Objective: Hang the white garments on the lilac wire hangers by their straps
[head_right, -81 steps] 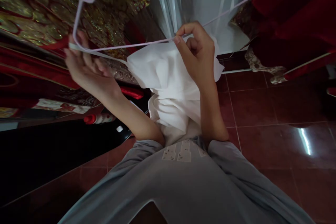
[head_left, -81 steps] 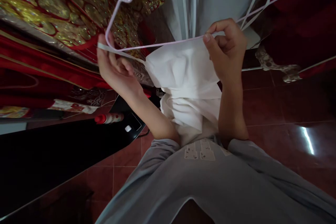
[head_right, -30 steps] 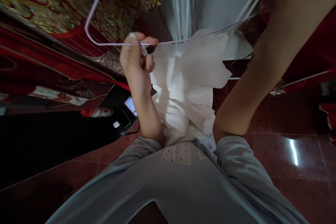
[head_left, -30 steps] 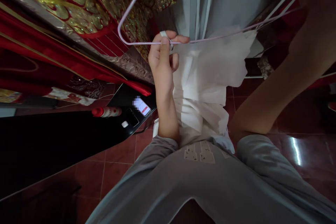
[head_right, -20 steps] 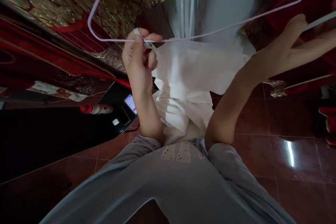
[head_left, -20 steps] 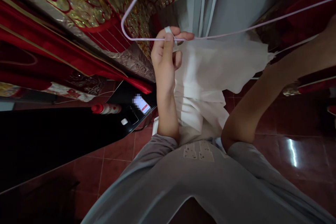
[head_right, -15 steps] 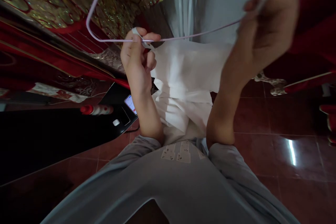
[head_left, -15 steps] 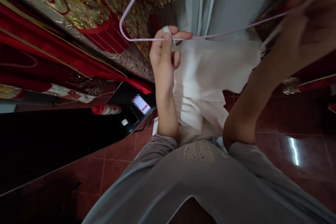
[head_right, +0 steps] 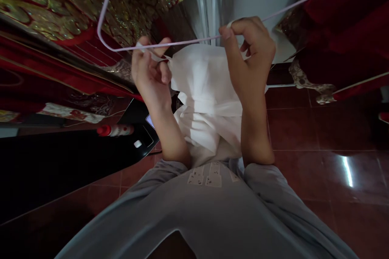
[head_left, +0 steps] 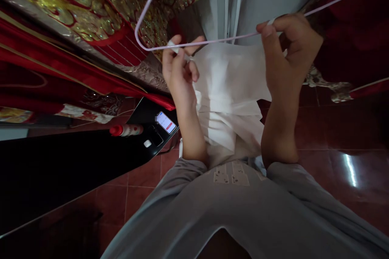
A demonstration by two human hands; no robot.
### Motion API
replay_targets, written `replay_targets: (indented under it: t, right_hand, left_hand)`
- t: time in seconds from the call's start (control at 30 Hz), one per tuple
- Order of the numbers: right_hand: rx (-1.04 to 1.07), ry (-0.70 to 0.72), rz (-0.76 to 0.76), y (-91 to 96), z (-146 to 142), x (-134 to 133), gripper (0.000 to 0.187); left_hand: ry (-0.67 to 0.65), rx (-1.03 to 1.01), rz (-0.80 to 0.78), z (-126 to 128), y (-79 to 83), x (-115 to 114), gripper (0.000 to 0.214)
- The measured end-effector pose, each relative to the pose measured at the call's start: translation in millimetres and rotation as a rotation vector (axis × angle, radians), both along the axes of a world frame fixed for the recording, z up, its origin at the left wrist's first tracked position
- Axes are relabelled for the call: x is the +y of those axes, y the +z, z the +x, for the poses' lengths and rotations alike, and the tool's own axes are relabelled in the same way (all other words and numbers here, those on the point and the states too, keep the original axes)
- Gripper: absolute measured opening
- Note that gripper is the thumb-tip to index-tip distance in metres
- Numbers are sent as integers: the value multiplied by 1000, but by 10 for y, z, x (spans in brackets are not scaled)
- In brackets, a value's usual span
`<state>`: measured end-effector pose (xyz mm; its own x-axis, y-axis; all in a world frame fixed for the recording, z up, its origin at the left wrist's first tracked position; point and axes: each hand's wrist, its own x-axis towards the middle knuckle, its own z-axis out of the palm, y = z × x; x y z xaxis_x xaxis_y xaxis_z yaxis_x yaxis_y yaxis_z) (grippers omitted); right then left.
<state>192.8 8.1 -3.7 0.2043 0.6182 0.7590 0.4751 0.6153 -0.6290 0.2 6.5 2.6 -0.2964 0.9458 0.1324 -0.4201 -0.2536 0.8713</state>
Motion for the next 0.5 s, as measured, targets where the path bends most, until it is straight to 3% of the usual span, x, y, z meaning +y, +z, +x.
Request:
replay_targets:
  t: [0.27,0.33,0.5]
  right_hand:
    - [24,58,-3,-34,58,-8,15]
    - [34,74,-15,-28,61,-13,13]
    - [54,93,-65,-25,59,-25,7]
  left_hand:
    - [571,229,122,-380,-99,98,35]
    - [599,315,207,-472,-168,152,36]
    - [475,330,438,-698,-329,229,20]
